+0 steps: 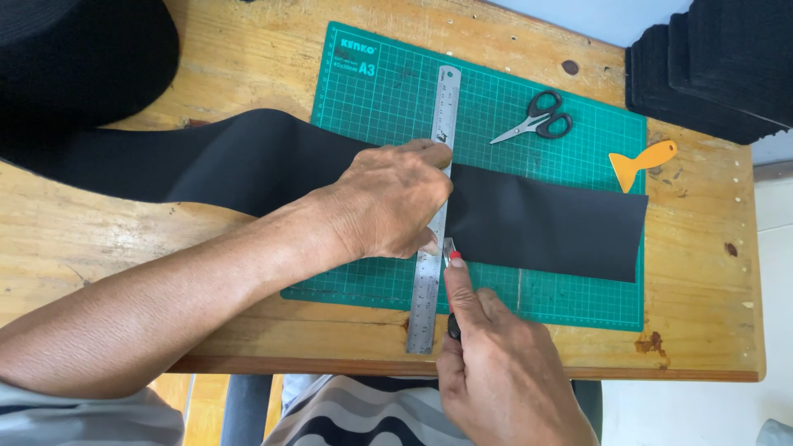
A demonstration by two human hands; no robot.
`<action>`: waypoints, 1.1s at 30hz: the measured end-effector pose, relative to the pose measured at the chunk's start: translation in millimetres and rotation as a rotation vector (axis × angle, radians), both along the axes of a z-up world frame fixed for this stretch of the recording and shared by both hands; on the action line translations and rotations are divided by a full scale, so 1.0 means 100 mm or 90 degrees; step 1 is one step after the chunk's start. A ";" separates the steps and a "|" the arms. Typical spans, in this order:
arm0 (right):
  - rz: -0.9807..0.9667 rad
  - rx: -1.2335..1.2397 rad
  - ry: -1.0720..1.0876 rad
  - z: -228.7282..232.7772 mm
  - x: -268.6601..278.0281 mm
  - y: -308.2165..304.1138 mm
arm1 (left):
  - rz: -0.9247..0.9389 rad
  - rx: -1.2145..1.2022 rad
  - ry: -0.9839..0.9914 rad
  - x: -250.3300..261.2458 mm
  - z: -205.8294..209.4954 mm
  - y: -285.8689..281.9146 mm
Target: The person aligns a strip of black fabric on a green cutting mat and uses a metal ruler to measure a specific length. They then use a red utility knife to cut the fabric along the ruler's edge. After cutting, the person lifts the cut piece and places the ruler on it to measure the width.
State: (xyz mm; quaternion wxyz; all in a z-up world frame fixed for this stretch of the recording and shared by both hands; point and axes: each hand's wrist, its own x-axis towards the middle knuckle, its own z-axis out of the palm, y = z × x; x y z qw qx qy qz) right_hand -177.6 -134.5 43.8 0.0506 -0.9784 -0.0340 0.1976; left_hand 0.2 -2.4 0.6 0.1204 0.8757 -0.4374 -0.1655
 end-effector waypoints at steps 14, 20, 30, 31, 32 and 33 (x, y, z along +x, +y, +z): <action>0.003 -0.032 0.075 -0.09 -0.17 -0.07 | -0.001 0.000 0.007 0.01 0.00 0.00; -0.059 -0.052 0.127 0.01 -0.18 -0.12 | 0.000 0.008 0.011 0.00 0.04 0.00; -0.135 0.184 -0.178 0.09 0.63 -0.15 | -0.008 -0.038 -0.031 -0.01 0.00 0.03; -0.135 0.184 -0.179 0.06 0.66 -0.16 | -0.009 -0.038 -0.032 0.00 0.02 0.02; -0.115 0.189 -0.190 0.02 0.69 -0.17 | -0.004 -0.020 -0.014 0.00 0.04 0.01; -0.094 0.194 -0.201 -0.02 0.72 -0.17 | 0.000 -0.002 0.004 -0.01 0.05 0.01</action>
